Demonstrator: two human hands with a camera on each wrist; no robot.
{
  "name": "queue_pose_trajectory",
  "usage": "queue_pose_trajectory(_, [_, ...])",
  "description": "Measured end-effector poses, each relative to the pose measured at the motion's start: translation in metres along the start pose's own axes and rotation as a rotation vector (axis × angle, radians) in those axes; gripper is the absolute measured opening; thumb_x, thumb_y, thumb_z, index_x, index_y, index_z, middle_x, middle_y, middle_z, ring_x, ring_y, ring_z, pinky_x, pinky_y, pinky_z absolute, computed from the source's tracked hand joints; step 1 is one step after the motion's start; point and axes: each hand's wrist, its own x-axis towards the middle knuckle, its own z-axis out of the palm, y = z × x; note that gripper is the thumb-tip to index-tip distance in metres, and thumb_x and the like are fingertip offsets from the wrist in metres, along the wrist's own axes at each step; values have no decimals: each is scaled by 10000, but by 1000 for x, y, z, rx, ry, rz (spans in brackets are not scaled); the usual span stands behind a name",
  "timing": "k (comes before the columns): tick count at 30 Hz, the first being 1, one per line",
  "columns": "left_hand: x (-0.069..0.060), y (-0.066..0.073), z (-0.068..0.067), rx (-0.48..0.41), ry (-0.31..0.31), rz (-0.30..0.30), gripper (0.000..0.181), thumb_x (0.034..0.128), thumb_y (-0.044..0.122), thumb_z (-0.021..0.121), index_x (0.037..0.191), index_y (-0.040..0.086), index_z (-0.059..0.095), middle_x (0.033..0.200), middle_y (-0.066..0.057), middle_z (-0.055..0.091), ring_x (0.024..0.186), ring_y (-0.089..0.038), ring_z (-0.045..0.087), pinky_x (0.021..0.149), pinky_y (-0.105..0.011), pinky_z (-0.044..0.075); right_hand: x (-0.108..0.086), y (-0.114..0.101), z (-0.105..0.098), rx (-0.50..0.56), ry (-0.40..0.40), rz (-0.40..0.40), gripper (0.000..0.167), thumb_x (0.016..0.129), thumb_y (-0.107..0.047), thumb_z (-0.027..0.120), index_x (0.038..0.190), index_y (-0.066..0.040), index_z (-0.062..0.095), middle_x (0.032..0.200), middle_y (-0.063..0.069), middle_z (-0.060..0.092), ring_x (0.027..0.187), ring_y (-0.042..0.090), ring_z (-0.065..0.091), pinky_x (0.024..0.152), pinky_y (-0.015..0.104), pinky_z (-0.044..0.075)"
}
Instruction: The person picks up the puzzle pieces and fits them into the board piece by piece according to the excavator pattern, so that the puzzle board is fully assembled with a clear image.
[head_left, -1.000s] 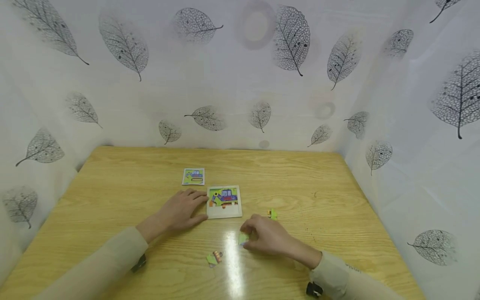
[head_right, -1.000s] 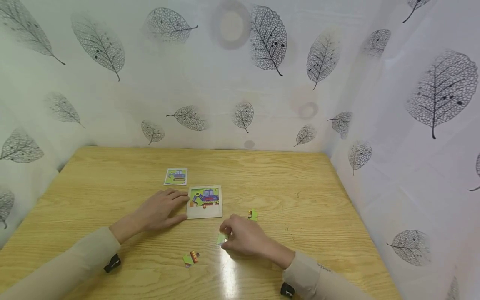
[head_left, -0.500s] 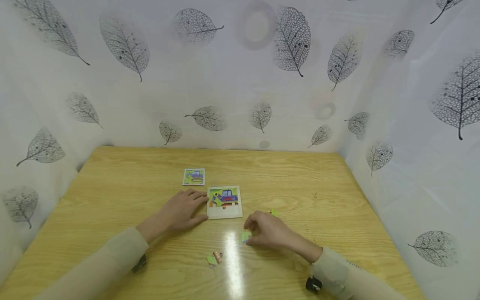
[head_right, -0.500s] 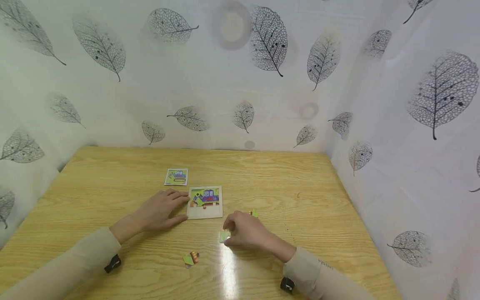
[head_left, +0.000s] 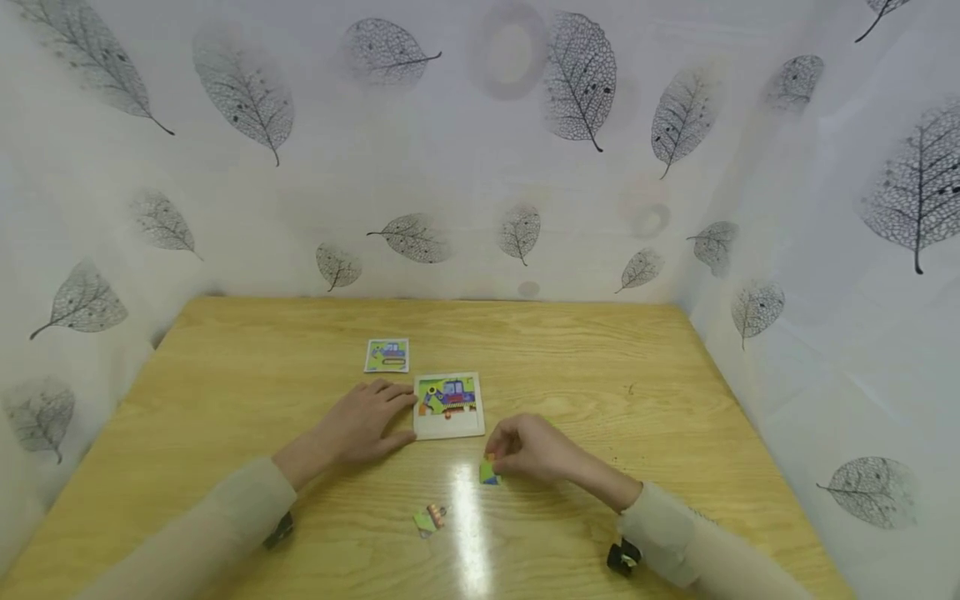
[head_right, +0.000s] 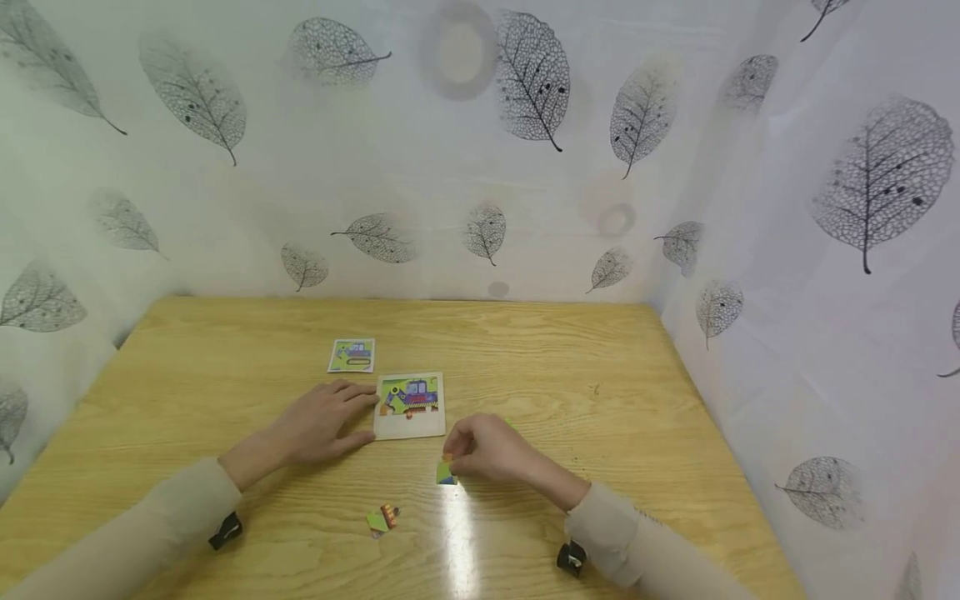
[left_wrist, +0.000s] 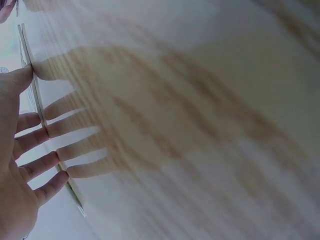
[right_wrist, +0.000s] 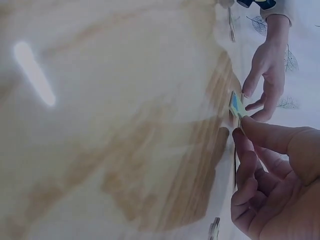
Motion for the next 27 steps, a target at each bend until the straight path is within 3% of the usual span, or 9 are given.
queue_pose_trajectory(10, [-1,3,-3,2,-8,-11,604,1009,506,642,1439,82,622,1464,-123,650,1333,-356,607,1101,-577,533,26,-10,-5,42,25,-32,106,903,-89,807,1002,-99,771,915,2,766,831,85,685,743,199,605])
queue_pose_trajectory(27, [-1,2,-1,-18,-2,-22,598,1006,498,655,1430,78,628,1462,-117,649,1343,-350,599,1113,-587,520,81,-27,2,10,61,-68,154,937,-160,804,1076,-100,774,995,17,787,826,77,652,735,206,556])
